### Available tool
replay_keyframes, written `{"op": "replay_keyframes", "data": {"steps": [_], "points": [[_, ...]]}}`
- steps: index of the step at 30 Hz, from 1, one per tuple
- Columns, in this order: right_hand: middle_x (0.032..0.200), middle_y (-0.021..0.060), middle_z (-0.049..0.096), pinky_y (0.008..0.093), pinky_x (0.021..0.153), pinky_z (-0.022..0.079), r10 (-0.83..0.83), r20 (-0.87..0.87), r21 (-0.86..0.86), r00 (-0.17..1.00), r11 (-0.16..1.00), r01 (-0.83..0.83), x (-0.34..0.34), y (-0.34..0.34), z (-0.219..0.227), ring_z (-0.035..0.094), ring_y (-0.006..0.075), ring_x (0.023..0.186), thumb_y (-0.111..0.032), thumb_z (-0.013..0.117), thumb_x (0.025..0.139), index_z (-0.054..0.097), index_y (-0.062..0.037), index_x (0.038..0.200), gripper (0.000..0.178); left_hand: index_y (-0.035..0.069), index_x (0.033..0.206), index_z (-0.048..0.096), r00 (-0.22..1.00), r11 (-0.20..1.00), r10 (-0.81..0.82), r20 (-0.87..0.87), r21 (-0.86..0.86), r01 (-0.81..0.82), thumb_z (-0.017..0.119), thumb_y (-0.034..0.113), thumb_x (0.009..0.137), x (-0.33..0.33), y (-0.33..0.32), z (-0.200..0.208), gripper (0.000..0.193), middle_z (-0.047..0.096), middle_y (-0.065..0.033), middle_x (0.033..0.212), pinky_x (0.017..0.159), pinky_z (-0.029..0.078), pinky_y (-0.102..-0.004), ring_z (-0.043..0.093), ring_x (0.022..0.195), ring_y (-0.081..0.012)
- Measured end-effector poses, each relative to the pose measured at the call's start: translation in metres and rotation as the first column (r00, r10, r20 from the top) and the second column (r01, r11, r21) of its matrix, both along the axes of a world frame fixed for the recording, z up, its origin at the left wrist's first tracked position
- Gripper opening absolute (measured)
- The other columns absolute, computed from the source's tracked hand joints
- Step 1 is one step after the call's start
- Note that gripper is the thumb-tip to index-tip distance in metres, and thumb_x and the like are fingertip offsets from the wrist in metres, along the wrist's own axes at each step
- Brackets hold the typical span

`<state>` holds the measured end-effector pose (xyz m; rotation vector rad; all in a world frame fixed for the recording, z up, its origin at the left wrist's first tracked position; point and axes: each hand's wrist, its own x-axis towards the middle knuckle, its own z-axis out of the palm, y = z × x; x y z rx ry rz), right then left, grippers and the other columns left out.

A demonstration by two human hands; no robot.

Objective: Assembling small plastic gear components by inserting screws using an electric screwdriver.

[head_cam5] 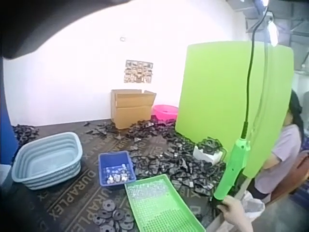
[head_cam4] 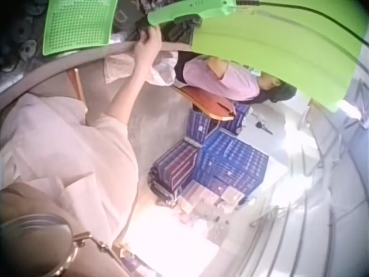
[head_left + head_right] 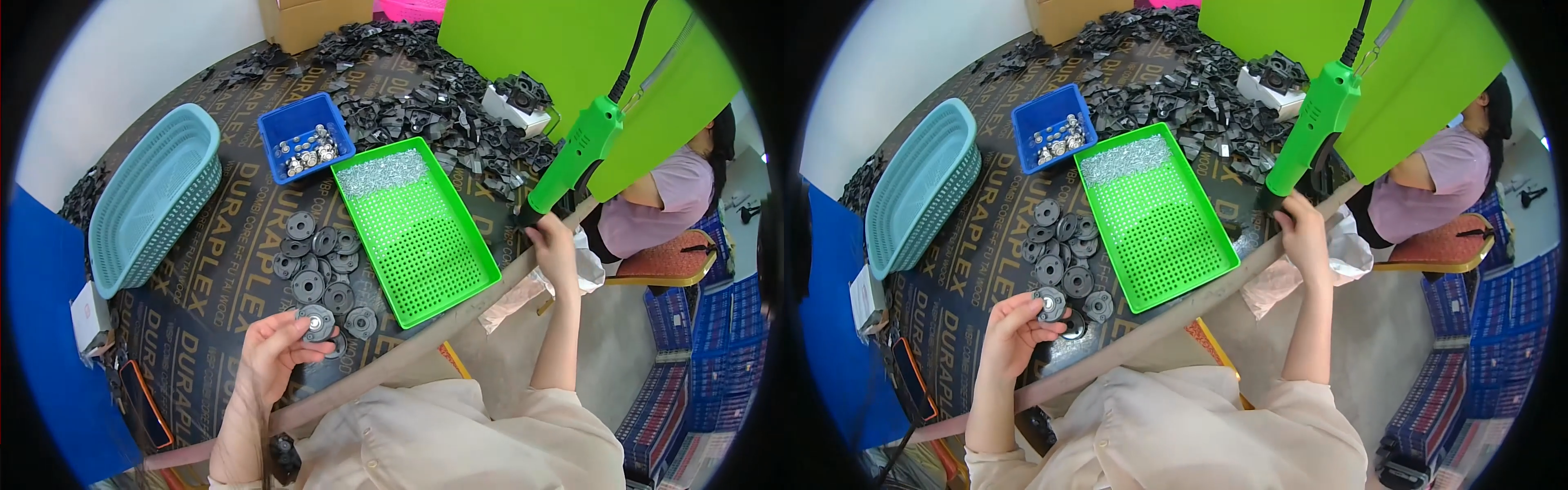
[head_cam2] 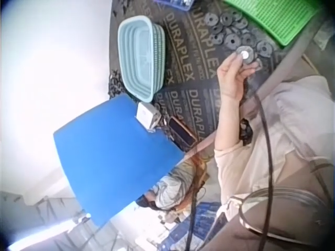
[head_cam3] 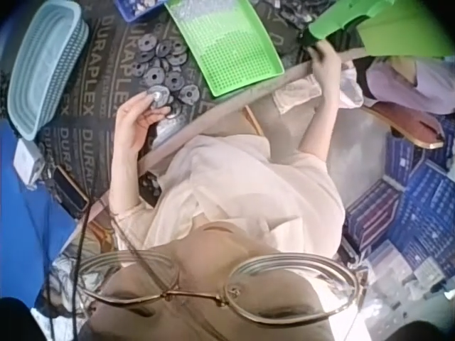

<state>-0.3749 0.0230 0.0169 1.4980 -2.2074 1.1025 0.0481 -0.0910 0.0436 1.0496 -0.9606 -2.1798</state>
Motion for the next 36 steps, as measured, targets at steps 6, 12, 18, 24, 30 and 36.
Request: {"op": "replay_keyframes", "data": {"steps": [6,12,18,24,30,36], "points": [[0.084,0.0134,0.060,0.0408,0.074,0.047,-0.159,0.149,0.232,0.976,0.965,0.122,0.039,-0.015,0.006,0.060,0.0299,0.082,-0.007,0.068,0.081,0.067,-0.0030,0.098,0.018,-0.009,0.110,0.061,0.999,0.999,0.028,0.029,-0.020,-0.027,0.054,0.010,0.093,0.002,0.000,0.001,0.027,0.069,-0.0251,0.097,0.062,0.060,-0.0278,0.072,0.077,-0.0266],[0.111,0.0146,0.064,0.0348,0.092,0.045,0.171,-0.112,0.293,0.979,0.947,-0.132,0.012,-0.003,0.020,0.059,0.0296,0.106,0.006,0.059,0.080,0.067,-0.0061,0.111,0.035,-0.007,0.114,0.061,0.999,0.999,0.036,0.008,0.006,-0.036,0.053,0.016,0.096,0.001,0.000,0.001,0.030,0.067,-0.0255,0.102,0.070,0.060,-0.0297,0.071,0.085,-0.0282],[0.102,0.0097,0.066,0.0281,0.082,0.048,0.083,0.175,0.423,0.981,0.893,-0.151,0.016,-0.003,0.021,0.062,0.0198,0.096,0.005,0.064,0.077,0.069,-0.0052,0.106,0.031,-0.007,0.115,0.060,0.999,0.999,0.010,-0.051,0.043,-0.008,0.048,0.024,0.100,0.004,-0.001,0.001,0.036,0.067,-0.0240,0.106,0.075,0.059,-0.0308,0.070,0.091,-0.0291],[0.093,0.0082,0.064,0.0248,0.073,0.048,0.297,0.050,0.198,0.953,0.933,-0.301,0.017,-0.007,0.006,0.061,0.0160,0.085,0.004,0.070,0.075,0.069,0.0002,0.096,0.022,-0.001,0.107,0.065,0.995,0.989,-0.043,-0.086,0.137,0.055,0.056,0.023,0.096,0.007,-0.002,-0.004,0.028,0.070,-0.0137,0.103,0.074,0.058,-0.0314,0.069,0.095,-0.0304],[0.095,0.0112,0.066,0.0262,0.074,0.049,0.175,0.066,-0.037,0.982,0.984,-0.173,0.064,0.000,0.039,0.063,0.0205,0.089,0.006,0.068,0.075,0.066,0.0044,0.085,0.010,0.000,0.107,0.065,0.990,0.987,-0.014,-0.138,0.158,0.035,0.057,0.023,0.096,0.003,0.001,-0.003,0.027,0.070,-0.0132,0.104,0.078,0.057,-0.0303,0.069,0.098,-0.0285],[0.090,0.0068,0.070,0.0350,0.077,0.052,0.662,0.067,-0.122,0.746,0.748,-0.653,0.228,-0.044,0.061,0.063,0.0274,0.093,-0.003,0.077,0.061,0.072,-0.0049,0.083,0.023,0.001,0.107,0.065,0.992,0.981,-0.053,-0.112,0.182,0.073,0.056,0.026,0.097,0.005,0.004,-0.003,0.028,0.070,-0.0144,0.103,0.079,0.057,-0.0316,0.070,0.095,-0.0253]]}}
